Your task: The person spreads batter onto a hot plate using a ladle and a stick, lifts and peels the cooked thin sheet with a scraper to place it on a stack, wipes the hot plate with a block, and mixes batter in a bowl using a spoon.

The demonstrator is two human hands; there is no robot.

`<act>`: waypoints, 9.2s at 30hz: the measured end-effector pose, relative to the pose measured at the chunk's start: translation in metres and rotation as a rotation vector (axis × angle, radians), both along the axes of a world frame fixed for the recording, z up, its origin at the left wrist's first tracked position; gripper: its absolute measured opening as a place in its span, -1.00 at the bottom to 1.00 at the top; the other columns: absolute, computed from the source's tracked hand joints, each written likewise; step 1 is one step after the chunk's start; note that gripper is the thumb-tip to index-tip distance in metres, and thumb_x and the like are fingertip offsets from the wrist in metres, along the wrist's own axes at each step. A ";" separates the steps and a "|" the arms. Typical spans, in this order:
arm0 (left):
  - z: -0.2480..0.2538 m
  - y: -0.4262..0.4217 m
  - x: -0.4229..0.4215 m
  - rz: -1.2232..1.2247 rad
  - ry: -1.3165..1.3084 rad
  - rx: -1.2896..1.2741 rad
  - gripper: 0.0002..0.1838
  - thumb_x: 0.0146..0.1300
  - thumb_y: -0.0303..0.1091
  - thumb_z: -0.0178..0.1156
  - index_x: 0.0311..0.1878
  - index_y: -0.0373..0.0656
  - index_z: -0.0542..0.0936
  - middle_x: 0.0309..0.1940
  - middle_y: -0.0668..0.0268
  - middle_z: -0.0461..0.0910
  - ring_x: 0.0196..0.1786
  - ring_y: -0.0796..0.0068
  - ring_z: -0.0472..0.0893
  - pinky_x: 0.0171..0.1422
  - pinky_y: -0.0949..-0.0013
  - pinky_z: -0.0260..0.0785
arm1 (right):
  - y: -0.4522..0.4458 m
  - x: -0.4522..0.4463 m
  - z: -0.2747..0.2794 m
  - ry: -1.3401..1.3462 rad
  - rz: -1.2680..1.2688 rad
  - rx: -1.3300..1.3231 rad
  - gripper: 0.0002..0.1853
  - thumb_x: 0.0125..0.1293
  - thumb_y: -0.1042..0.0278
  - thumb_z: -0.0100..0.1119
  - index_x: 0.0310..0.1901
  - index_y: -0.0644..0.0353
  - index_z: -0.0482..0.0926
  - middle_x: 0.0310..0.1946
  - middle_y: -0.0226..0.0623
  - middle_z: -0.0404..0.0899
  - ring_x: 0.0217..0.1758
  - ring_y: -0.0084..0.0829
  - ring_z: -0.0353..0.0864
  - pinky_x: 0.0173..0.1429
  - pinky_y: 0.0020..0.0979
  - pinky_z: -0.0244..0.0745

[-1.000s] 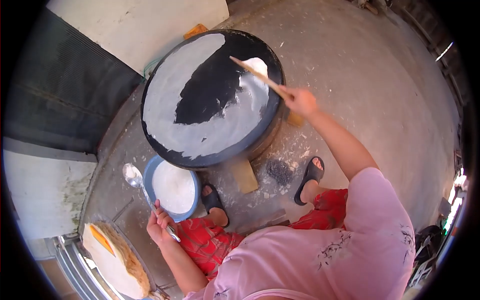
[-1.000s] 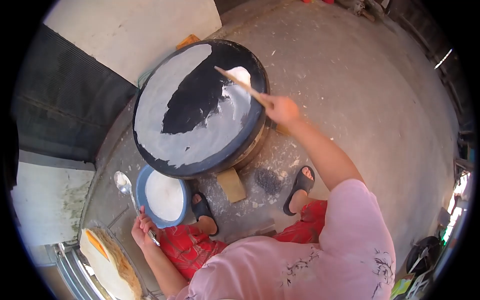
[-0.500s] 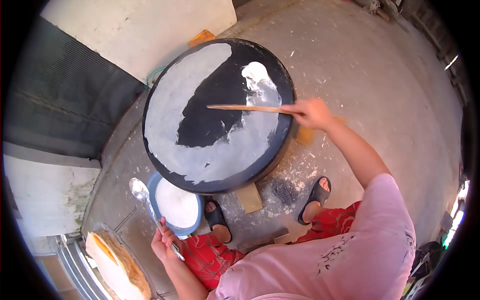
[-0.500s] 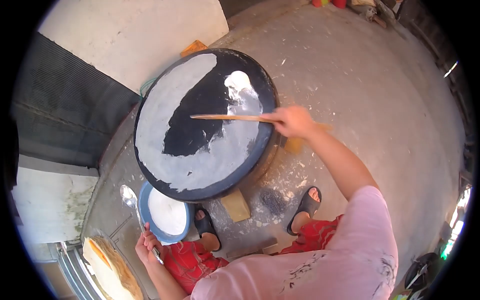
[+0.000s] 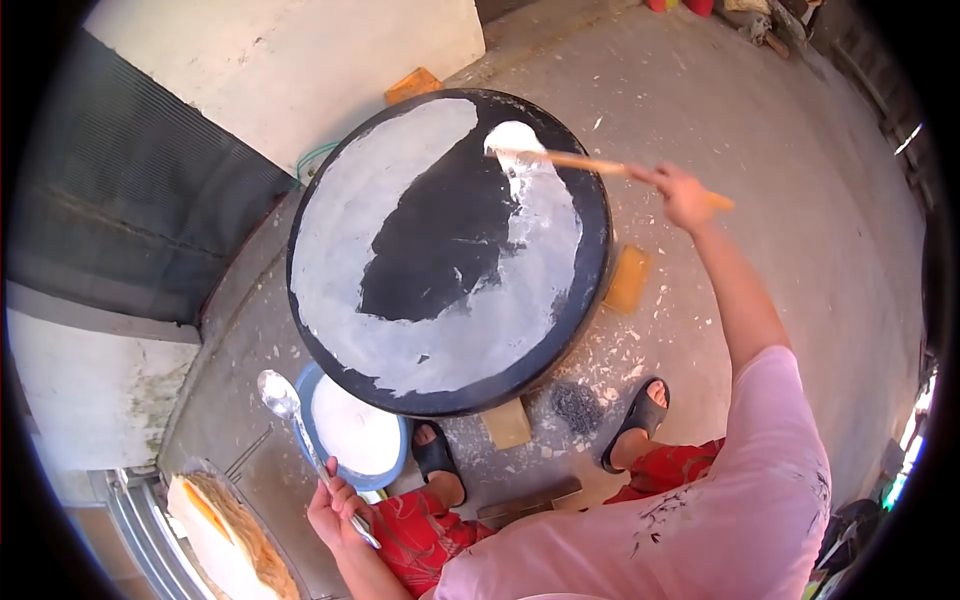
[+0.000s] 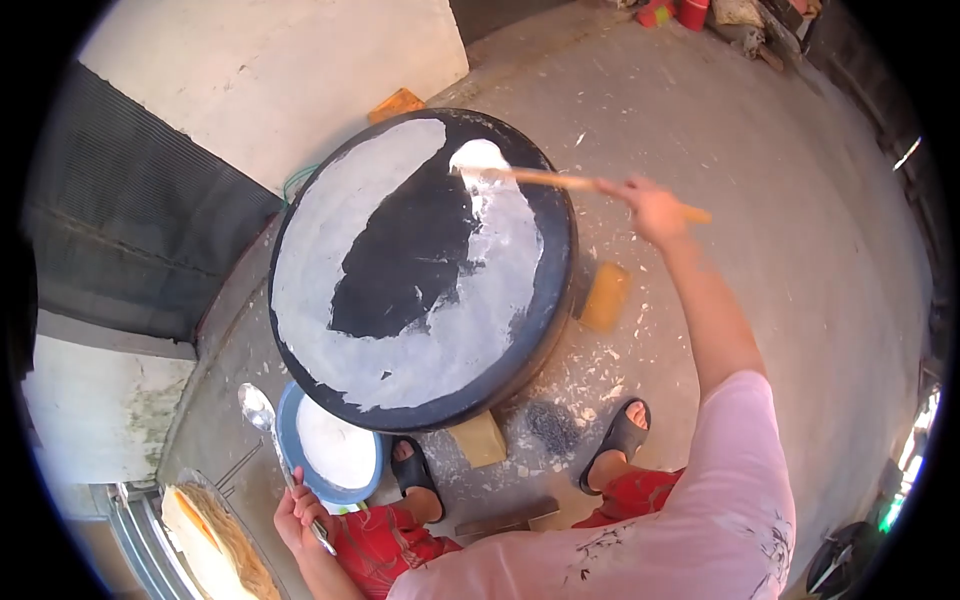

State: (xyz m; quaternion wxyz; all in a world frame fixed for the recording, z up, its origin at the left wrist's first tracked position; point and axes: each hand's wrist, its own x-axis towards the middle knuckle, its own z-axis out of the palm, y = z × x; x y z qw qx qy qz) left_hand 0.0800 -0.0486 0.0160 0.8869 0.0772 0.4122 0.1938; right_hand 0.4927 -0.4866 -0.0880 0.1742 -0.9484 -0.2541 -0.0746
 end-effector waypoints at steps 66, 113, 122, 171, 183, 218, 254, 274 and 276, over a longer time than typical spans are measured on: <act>-0.004 0.022 -0.055 -0.103 -0.221 -0.056 -0.64 0.30 -0.32 -0.22 0.04 -0.36 0.32 -0.51 0.28 0.36 -0.63 0.58 0.27 -0.65 0.54 0.11 | 0.214 -0.144 0.036 0.632 0.001 0.305 -0.70 0.24 0.26 -0.07 -0.01 -0.06 0.51 -0.14 -0.15 0.55 -0.08 -0.25 0.54 0.00 -0.40 0.39; -0.011 0.025 -0.062 -0.124 -0.190 -0.033 -0.65 0.31 -0.32 -0.22 0.03 -0.36 0.33 -0.49 0.31 0.34 -0.63 0.60 0.26 -0.65 0.57 0.09 | 0.177 -0.208 0.033 -0.070 -0.216 -0.031 -0.59 -0.04 0.51 -0.01 -0.07 0.07 0.48 -0.34 -0.21 0.50 -0.33 -0.19 0.55 -0.28 -0.23 0.47; -0.006 0.020 -0.054 -0.108 -0.178 0.004 -0.64 0.32 -0.32 -0.25 0.03 -0.41 0.32 -0.51 0.32 0.35 -0.64 0.63 0.27 -0.65 0.59 0.13 | 0.188 -0.250 0.021 0.010 -0.148 0.122 -0.55 -0.04 0.53 -0.03 -0.01 0.08 0.45 -0.31 -0.20 0.48 -0.28 -0.18 0.53 -0.22 -0.22 0.46; -0.015 0.018 -0.055 -0.315 -0.203 0.029 -0.66 0.30 -0.33 -0.20 -0.01 -0.38 0.36 -0.49 0.27 0.36 -0.62 0.57 0.27 -0.63 0.54 0.12 | 0.097 -0.253 0.002 0.667 -0.526 0.732 -0.73 0.26 0.33 -0.09 -0.05 0.05 0.52 -0.46 -0.22 0.59 -0.42 -0.41 0.60 -0.25 -0.40 0.45; -0.008 0.013 -0.061 -0.444 -0.172 0.174 -0.66 0.30 -0.32 -0.21 0.00 -0.36 0.35 -0.50 0.25 0.38 -0.63 0.58 0.27 -0.63 0.55 0.12 | 0.121 -0.286 -0.005 0.477 -0.528 0.677 -0.72 0.29 0.35 -0.13 -0.03 0.09 0.51 -0.62 -0.27 0.55 -0.52 -0.46 0.56 -0.36 -0.40 0.44; -0.005 -0.016 0.040 -0.562 -0.261 -0.201 -0.67 0.31 -0.39 -0.27 -0.02 -0.43 0.34 -0.55 0.30 0.35 -0.68 0.56 0.32 -0.61 0.50 0.29 | 0.226 -0.320 0.023 0.312 -0.132 0.801 -0.72 0.29 0.33 -0.09 -0.02 0.09 0.51 -0.62 -0.37 0.51 -0.60 -0.60 0.48 -0.48 -0.54 0.38; -0.183 0.135 -0.149 -0.486 0.220 0.293 -0.69 0.21 -0.28 -0.06 -0.06 -0.28 0.39 -0.17 0.15 0.45 -0.12 0.24 0.45 0.00 0.25 0.33 | 0.128 -0.339 0.010 0.841 -0.361 0.967 -0.40 0.19 0.62 -0.07 0.29 0.08 0.12 -0.20 -0.30 0.47 -0.65 -0.63 0.40 -0.68 -0.62 0.27; 0.053 0.054 -0.037 -0.192 -0.054 0.832 -0.63 0.18 -0.37 0.07 0.04 -0.29 0.38 0.00 0.20 0.43 0.04 0.33 0.41 0.13 0.22 0.26 | 0.128 -0.321 -0.015 0.585 -0.328 0.697 -0.60 0.27 0.35 -0.13 0.15 -0.15 0.38 -0.45 -0.25 0.56 -0.47 -0.45 0.52 -0.34 -0.44 0.44; 0.067 0.030 -0.014 -0.265 -0.135 0.820 -0.68 0.18 -0.41 0.05 0.00 -0.29 0.41 -0.03 0.22 0.44 0.01 0.34 0.43 0.11 0.20 0.28 | 0.130 -0.333 0.008 0.750 -0.582 0.908 -0.63 0.34 0.35 -0.21 0.17 -0.03 0.36 -0.48 -0.44 0.48 -0.61 -0.68 0.28 -0.55 -0.60 0.27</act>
